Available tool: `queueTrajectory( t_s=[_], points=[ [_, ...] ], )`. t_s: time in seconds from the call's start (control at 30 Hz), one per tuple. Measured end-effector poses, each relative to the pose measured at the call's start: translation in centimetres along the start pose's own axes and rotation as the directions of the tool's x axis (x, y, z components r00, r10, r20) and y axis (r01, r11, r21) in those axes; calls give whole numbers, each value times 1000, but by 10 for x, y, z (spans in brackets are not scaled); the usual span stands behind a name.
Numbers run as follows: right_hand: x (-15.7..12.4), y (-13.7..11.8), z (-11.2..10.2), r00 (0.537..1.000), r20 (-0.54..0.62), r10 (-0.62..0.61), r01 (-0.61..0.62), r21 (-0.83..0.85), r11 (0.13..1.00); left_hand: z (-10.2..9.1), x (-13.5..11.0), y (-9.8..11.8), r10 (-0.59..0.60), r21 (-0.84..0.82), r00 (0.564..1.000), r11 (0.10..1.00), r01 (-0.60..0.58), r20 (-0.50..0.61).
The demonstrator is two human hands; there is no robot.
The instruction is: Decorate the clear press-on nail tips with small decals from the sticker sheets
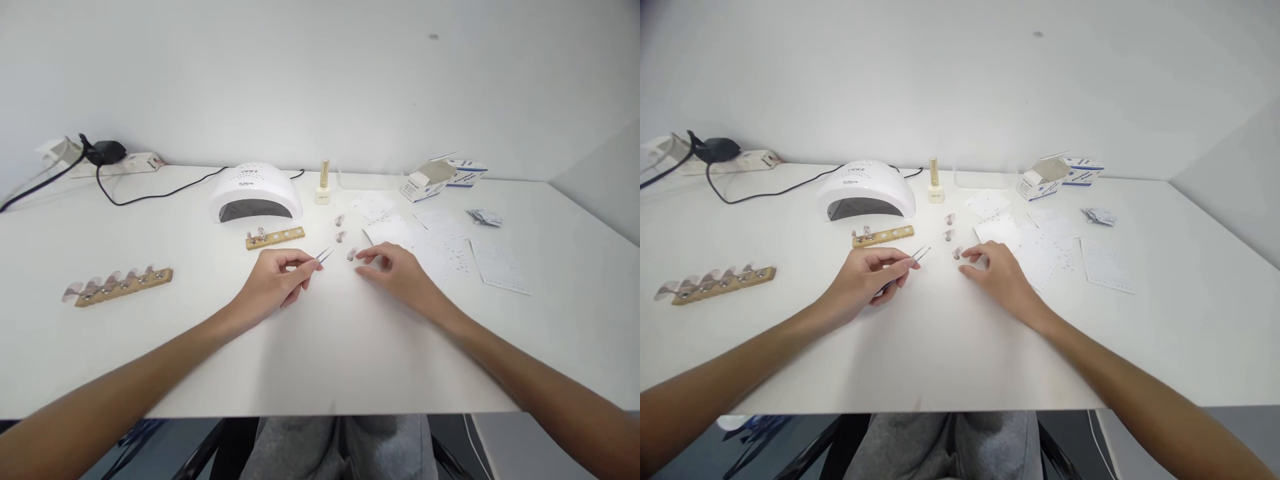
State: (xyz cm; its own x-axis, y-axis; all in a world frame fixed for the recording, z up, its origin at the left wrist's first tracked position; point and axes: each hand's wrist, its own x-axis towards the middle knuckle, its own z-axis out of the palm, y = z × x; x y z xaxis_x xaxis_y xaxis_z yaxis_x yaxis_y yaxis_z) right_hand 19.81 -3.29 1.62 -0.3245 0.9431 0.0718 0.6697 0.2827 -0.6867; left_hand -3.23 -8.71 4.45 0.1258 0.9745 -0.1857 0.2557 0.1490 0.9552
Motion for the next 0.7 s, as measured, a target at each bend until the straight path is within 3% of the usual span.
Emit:
queueTrajectory(
  t_s=[0.3,0.57,0.7],
  points=[
    [15,-5,18,995,-94,-15,15,-1,1000,2,-1,-1,-14,-1,1000,1000,14,17],
    [11,0,12,995,-63,-79,86,106,991,6,-2,0,-10,60,1000,998,11,-21],
    [1,-5,8,994,-53,-97,106,191,976,14,-6,-3,49,123,998,991,-42,-48]
  ],
)
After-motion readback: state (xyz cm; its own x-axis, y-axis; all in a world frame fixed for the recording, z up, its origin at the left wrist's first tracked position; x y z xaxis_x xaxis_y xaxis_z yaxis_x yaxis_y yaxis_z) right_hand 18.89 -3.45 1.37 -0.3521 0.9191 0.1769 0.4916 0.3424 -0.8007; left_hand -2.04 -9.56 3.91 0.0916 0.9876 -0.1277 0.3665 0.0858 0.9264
